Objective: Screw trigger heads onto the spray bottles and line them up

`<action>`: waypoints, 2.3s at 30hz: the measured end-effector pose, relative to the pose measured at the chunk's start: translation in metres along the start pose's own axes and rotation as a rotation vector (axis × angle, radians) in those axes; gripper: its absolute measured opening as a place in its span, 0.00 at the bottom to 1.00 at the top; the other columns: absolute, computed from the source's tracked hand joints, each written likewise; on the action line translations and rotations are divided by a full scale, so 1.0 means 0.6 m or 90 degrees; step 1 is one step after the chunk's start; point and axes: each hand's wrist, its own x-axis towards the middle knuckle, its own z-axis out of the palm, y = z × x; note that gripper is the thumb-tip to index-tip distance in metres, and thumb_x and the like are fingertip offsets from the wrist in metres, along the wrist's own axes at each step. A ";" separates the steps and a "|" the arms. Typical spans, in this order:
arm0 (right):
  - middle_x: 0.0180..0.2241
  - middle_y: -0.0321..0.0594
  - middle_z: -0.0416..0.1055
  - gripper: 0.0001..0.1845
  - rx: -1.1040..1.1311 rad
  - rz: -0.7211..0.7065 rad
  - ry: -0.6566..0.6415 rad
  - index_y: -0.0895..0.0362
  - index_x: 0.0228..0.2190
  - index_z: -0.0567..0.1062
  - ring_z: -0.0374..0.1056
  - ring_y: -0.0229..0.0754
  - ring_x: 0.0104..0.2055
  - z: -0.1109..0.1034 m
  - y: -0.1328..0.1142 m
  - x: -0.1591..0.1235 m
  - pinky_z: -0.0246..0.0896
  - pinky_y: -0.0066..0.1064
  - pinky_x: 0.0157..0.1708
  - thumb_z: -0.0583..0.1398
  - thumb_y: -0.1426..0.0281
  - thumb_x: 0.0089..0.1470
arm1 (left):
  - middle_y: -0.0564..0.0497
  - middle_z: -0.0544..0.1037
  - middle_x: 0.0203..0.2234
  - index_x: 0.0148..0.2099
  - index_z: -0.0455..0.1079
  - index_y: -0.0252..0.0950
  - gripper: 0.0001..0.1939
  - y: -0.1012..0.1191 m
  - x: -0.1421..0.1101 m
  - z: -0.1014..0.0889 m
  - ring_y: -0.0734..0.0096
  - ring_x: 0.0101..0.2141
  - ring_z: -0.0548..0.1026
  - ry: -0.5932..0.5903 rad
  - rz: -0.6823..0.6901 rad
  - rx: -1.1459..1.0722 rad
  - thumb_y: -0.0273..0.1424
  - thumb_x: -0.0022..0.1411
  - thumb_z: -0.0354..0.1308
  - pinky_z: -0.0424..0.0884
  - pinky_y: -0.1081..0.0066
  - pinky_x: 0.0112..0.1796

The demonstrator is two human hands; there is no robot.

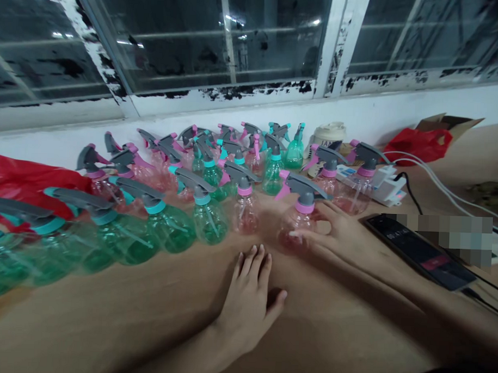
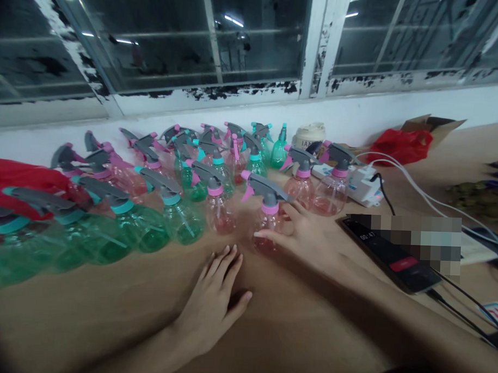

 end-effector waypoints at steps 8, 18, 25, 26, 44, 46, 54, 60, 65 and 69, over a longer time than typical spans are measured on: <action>0.47 0.53 0.70 0.36 0.028 0.029 0.058 0.58 0.49 0.68 0.67 0.58 0.48 0.046 0.035 0.069 0.62 0.52 0.45 0.61 0.47 0.44 | 0.33 0.59 0.59 0.60 0.57 0.23 0.29 0.000 0.001 0.000 0.48 0.60 0.56 -0.007 0.003 0.003 0.40 0.64 0.51 0.57 0.48 0.55; 0.45 0.52 0.70 0.34 0.058 0.001 0.055 0.58 0.46 0.69 0.67 0.55 0.47 0.065 0.035 0.106 0.62 0.50 0.46 0.61 0.48 0.44 | 0.34 0.58 0.60 0.61 0.56 0.25 0.30 -0.003 -0.001 0.006 0.49 0.60 0.56 0.009 0.007 0.026 0.40 0.63 0.52 0.58 0.49 0.55; 0.48 0.54 0.68 0.37 0.053 0.008 0.023 0.59 0.49 0.67 0.65 0.58 0.51 0.063 0.025 0.102 0.62 0.50 0.47 0.60 0.46 0.45 | 0.35 0.57 0.61 0.62 0.54 0.26 0.30 -0.004 -0.001 0.003 0.49 0.60 0.56 0.015 0.012 0.031 0.40 0.64 0.51 0.59 0.49 0.54; 0.48 0.55 0.68 0.38 0.052 0.013 0.024 0.59 0.50 0.66 0.65 0.58 0.51 0.061 0.023 0.099 0.62 0.51 0.47 0.60 0.46 0.45 | 0.35 0.57 0.61 0.62 0.55 0.26 0.30 -0.005 -0.001 0.003 0.49 0.60 0.56 0.017 0.013 0.035 0.40 0.64 0.51 0.60 0.49 0.54; 0.40 0.51 0.76 0.24 -0.173 0.124 0.150 0.60 0.49 0.71 0.74 0.55 0.35 -0.074 0.103 0.062 0.66 0.42 0.34 0.58 0.60 0.53 | 0.43 0.64 0.58 0.63 0.51 0.32 0.31 -0.016 0.006 0.002 0.54 0.56 0.64 0.087 0.033 0.118 0.41 0.64 0.50 0.64 0.57 0.51; 0.44 0.55 0.74 0.27 -0.169 0.127 0.152 0.63 0.51 0.68 0.72 0.59 0.42 -0.061 0.103 0.075 0.65 0.45 0.39 0.58 0.60 0.53 | 0.42 0.65 0.58 0.63 0.52 0.32 0.31 -0.015 0.008 -0.001 0.54 0.55 0.65 0.084 0.030 0.121 0.41 0.62 0.52 0.65 0.58 0.50; 0.47 0.56 0.71 0.22 -0.162 0.144 0.113 0.62 0.47 0.69 0.70 0.58 0.45 -0.042 0.105 0.091 0.65 0.44 0.38 0.59 0.64 0.52 | 0.44 0.69 0.54 0.59 0.59 0.37 0.28 -0.006 0.018 -0.010 0.51 0.51 0.69 0.084 -0.026 0.060 0.39 0.58 0.56 0.68 0.54 0.46; 0.40 0.52 0.74 0.30 -0.235 0.148 0.086 0.60 0.49 0.66 0.72 0.60 0.37 -0.057 0.080 0.035 0.64 0.43 0.29 0.57 0.53 0.52 | 0.49 0.68 0.54 0.57 0.60 0.42 0.20 0.023 0.038 -0.018 0.58 0.50 0.70 0.038 -0.036 -0.097 0.33 0.63 0.52 0.69 0.58 0.48; 0.42 0.48 0.74 0.30 -0.292 0.130 0.070 0.58 0.47 0.66 0.74 0.57 0.33 -0.072 0.042 -0.031 0.64 0.41 0.24 0.53 0.48 0.53 | 0.47 0.67 0.54 0.60 0.55 0.42 0.27 0.059 0.075 -0.021 0.57 0.54 0.67 -0.001 -0.053 -0.232 0.30 0.60 0.54 0.65 0.56 0.52; 0.41 0.44 0.73 0.30 -0.279 0.078 0.045 0.55 0.46 0.66 0.74 0.54 0.35 -0.081 0.008 -0.083 0.65 0.38 0.24 0.52 0.45 0.53 | 0.43 0.63 0.57 0.63 0.48 0.39 0.36 0.084 0.097 -0.025 0.54 0.57 0.62 -0.016 -0.086 -0.330 0.35 0.56 0.60 0.61 0.52 0.54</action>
